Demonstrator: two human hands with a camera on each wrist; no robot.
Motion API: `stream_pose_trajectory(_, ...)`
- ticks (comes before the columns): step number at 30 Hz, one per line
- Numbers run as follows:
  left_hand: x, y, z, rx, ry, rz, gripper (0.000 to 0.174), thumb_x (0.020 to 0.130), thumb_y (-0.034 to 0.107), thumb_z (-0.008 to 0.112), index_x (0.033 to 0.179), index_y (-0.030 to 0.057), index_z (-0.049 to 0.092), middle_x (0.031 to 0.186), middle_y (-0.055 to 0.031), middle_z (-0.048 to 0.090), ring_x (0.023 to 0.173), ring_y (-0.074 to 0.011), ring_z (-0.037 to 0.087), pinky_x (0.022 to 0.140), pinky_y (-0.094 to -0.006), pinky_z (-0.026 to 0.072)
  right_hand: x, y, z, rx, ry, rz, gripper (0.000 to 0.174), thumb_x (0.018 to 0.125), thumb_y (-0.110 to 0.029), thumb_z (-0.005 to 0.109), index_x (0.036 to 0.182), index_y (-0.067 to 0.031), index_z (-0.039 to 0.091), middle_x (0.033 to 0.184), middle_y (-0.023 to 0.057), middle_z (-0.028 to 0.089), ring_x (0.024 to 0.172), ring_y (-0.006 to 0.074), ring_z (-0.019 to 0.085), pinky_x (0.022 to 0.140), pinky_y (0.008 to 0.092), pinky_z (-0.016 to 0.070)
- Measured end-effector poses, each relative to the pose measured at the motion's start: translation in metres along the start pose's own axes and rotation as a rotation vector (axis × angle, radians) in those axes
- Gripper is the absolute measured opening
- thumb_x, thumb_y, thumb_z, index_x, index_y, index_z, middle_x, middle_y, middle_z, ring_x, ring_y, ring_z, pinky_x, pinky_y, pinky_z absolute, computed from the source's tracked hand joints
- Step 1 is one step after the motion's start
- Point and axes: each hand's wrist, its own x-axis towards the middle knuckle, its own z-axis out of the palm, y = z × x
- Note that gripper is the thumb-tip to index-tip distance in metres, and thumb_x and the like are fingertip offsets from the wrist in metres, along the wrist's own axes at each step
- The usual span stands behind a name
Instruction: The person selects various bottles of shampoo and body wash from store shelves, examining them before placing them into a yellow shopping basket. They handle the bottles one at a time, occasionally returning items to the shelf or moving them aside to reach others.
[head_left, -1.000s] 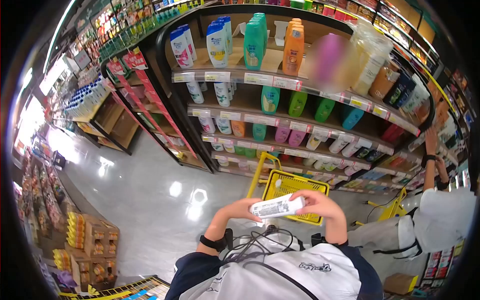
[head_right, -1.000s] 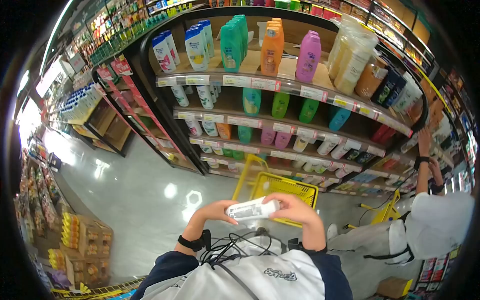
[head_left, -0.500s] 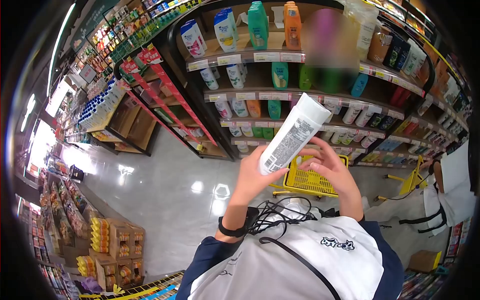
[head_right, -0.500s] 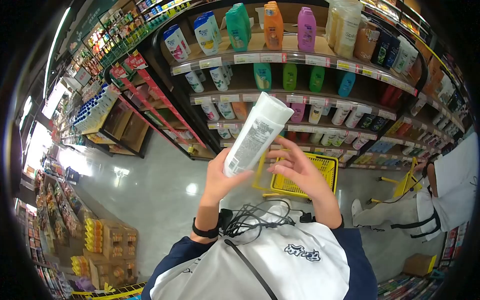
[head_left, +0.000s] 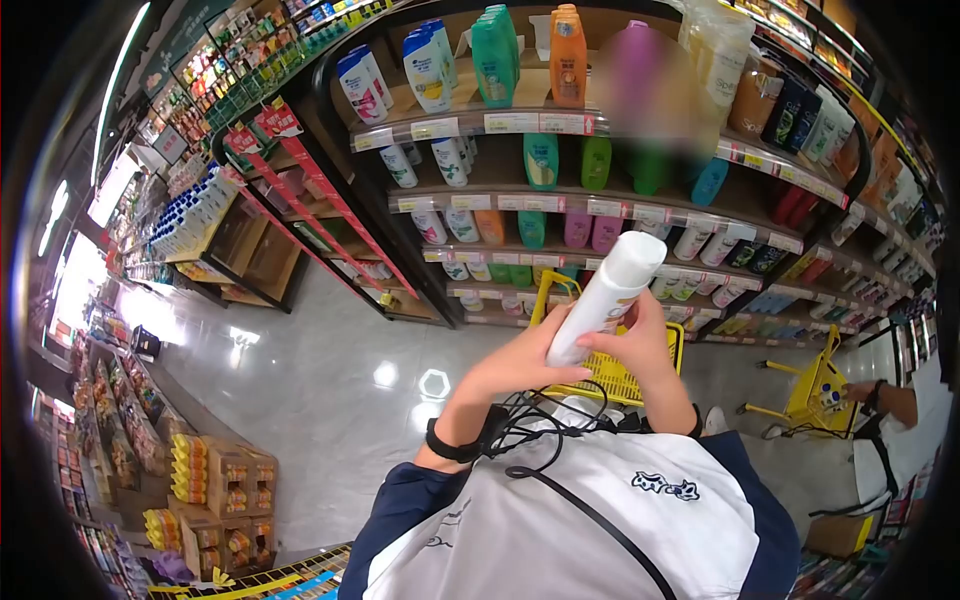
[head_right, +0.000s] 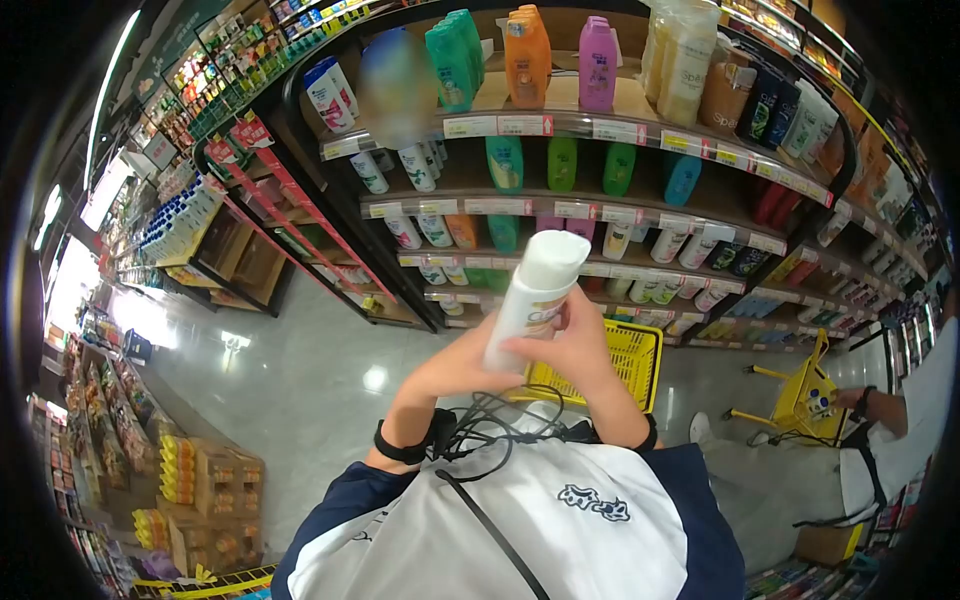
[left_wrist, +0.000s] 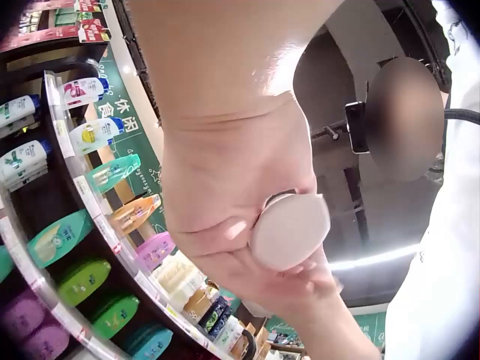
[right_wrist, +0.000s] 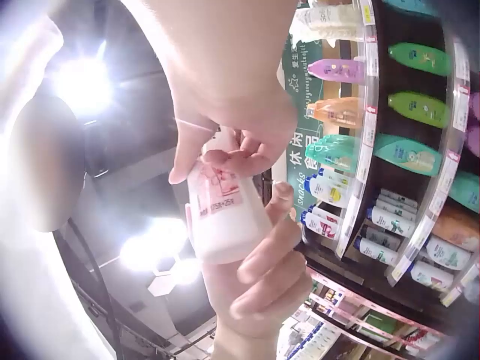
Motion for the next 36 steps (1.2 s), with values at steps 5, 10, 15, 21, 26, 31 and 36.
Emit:
stream_pose_trajectory(5,0.033,-0.008,0.013,0.165,0.131,-0.021,0.065,0.077,0.02,0.066,0.127,0.0008,0.03,0.108,-0.0118,0.051,0.101,-0.0182,0.05,0.084,-0.0315,0.0411,0.012,0.007,-0.017,-0.037,0.213,-0.068,0.052,0.068,-0.001,0.072,0.113,0.0033,0.047,0.1,0.01,0.061,0.09,0.014,0.059,0.077,0.0279,0.0491)
stream_pose_trajectory(10,0.057,-0.007,0.016,-0.072,0.075,-0.127,0.061,0.079,0.017,0.063,0.128,0.0026,0.031,0.108,-0.0091,0.051,0.098,-0.016,0.051,0.086,-0.0311,0.0413,0.018,0.001,-0.042,0.152,0.173,0.01,0.04,0.079,-0.003,0.062,0.115,0.0044,0.047,0.101,0.0114,0.061,0.085,0.0108,0.059,0.07,0.0216,0.0487)
stream_pose_trajectory(15,0.078,-0.01,0.019,-0.044,0.05,-0.132,0.056,0.08,0.012,0.06,0.128,0.0031,0.033,0.111,-0.0071,0.051,0.098,-0.0135,0.051,0.08,-0.0288,0.0461,0.027,0.008,-0.072,0.22,0.111,0.046,0.039,0.083,-0.007,0.059,0.119,0.0015,0.046,0.1,0.01,0.062,0.086,0.0118,0.06,0.072,0.0233,0.0485)
stream_pose_trajectory(21,0.095,-0.017,0.028,-0.095,0.017,-0.196,0.04,0.079,0.004,0.061,0.116,0.0027,0.048,0.104,-0.0036,0.056,0.093,-0.0119,0.052,0.082,-0.0273,0.0435,0.037,0.003,-0.102,0.189,-0.047,0.154,0.046,0.081,-0.008,0.061,0.123,-0.002,0.043,0.104,0.0113,0.061,0.09,0.0146,0.06,0.074,0.0263,0.0493)
stream_pose_trajectory(26,0.105,-0.013,0.034,0.044,-0.007,-0.236,0.034,0.073,0.009,0.067,0.104,0.0025,0.055,0.095,-0.0029,0.059,0.089,-0.012,0.053,0.079,-0.0274,0.0436,0.04,0.003,-0.112,-0.133,-0.236,0.053,0.052,0.066,-0.025,0.077,0.109,-0.0043,0.056,0.102,0.007,0.062,0.093,0.0148,0.058,0.08,0.0309,0.0457)
stream_pose_trajectory(31,0.102,-0.012,0.035,0.081,-0.017,-0.241,0.032,0.068,0.009,0.065,0.098,0.003,0.056,0.091,-0.0036,0.059,0.085,-0.0136,0.055,0.076,-0.0288,0.0448,0.034,-0.009,-0.108,-0.346,-0.31,-0.033,0.05,0.065,-0.032,0.075,0.103,-0.0044,0.059,0.094,0.0108,0.064,0.086,0.0213,0.061,0.075,0.0309,0.0456)
stream_pose_trajectory(36,0.091,-0.009,0.037,0.096,-0.06,-0.25,0.032,0.068,0.007,0.064,0.098,0.0032,0.055,0.088,-0.0039,0.059,0.082,-0.0132,0.055,0.07,-0.0275,0.0458,0.022,-0.002,-0.096,-0.409,-0.295,-0.092,0.064,0.064,-0.04,0.072,0.114,-0.0068,0.051,0.089,0.0173,0.064,0.082,0.031,0.062,0.071,0.035,0.0466)
